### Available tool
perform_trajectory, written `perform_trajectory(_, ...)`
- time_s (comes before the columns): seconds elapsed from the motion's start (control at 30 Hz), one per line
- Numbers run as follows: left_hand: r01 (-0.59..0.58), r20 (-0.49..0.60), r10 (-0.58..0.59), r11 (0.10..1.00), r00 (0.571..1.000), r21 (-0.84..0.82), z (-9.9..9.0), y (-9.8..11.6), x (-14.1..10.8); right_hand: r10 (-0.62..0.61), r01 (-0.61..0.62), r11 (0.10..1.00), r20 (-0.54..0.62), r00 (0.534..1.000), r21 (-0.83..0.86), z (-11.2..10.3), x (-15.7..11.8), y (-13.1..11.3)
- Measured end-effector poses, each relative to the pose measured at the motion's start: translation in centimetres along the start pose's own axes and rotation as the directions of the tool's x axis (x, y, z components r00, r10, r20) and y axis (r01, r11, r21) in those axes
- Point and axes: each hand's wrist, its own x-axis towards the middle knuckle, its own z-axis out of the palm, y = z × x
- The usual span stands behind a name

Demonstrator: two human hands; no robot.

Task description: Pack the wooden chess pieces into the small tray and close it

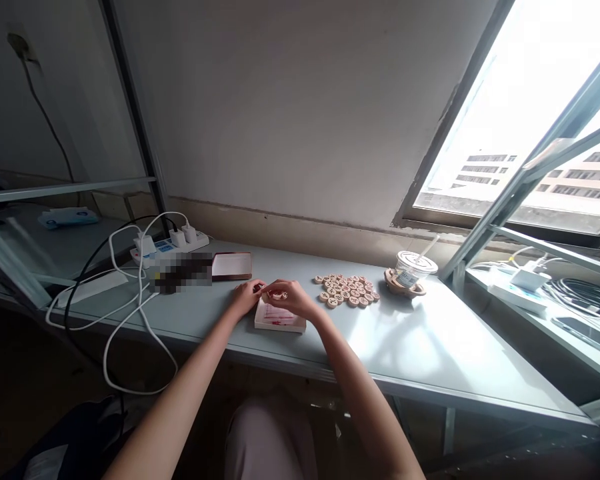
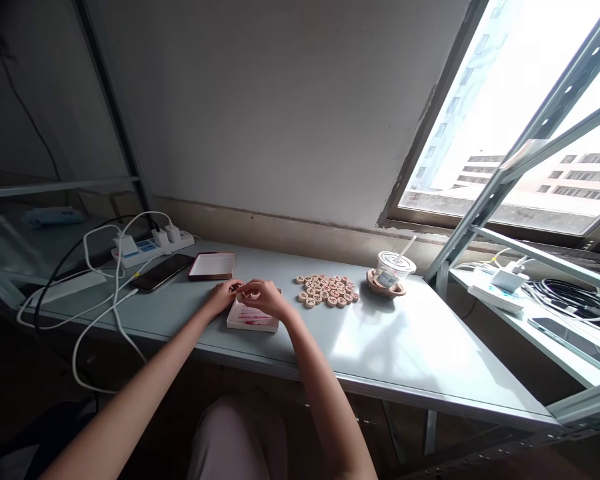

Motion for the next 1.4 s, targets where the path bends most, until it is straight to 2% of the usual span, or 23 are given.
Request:
perform_trajectory(0.2,-0.007,-0.021,0.008,1.000,1.000,0.027,0.1,-0.1,-0.1,0.024,-0.020,0.984,0.021,0.999,-0.176,0.1,0.0,0.2)
perform_trajectory(0.4,-0.009,-0.015,0.009,1.000,1.000,0.029,0.1,-0.1,0.0,-0.005,0.006,0.965,0.006,1.000,-0.262,0.7,-0.2,0.9)
perform_trajectory(0.7,0.021,-0.030,-0.019,0.998,0.999,0.053,-0.1,0.5,-0.3,0.082,-0.050,0.883,0.049,0.995,-0.466,0.1,0.1,1.8)
perform_trajectory(0.93,0.018,-0.033,-0.017,0.999,0.999,0.039,-0.2,0.5,-0.5,0.059,-0.036,0.865,0.029,0.998,-0.500,0.1,0.1,1.7)
perform_trajectory(1.1,0.008,-0.035,-0.007,0.999,0.999,0.050,-0.3,0.6,-0.5,0.053,-0.018,0.865,0.056,0.997,-0.501,0.3,0.0,1.7)
perform_trajectory(1.4,-0.014,-0.043,0.016,0.999,0.999,0.030,0.1,0.0,-0.3,0.028,-0.011,0.894,0.031,0.999,-0.449,0.7,-0.1,1.6)
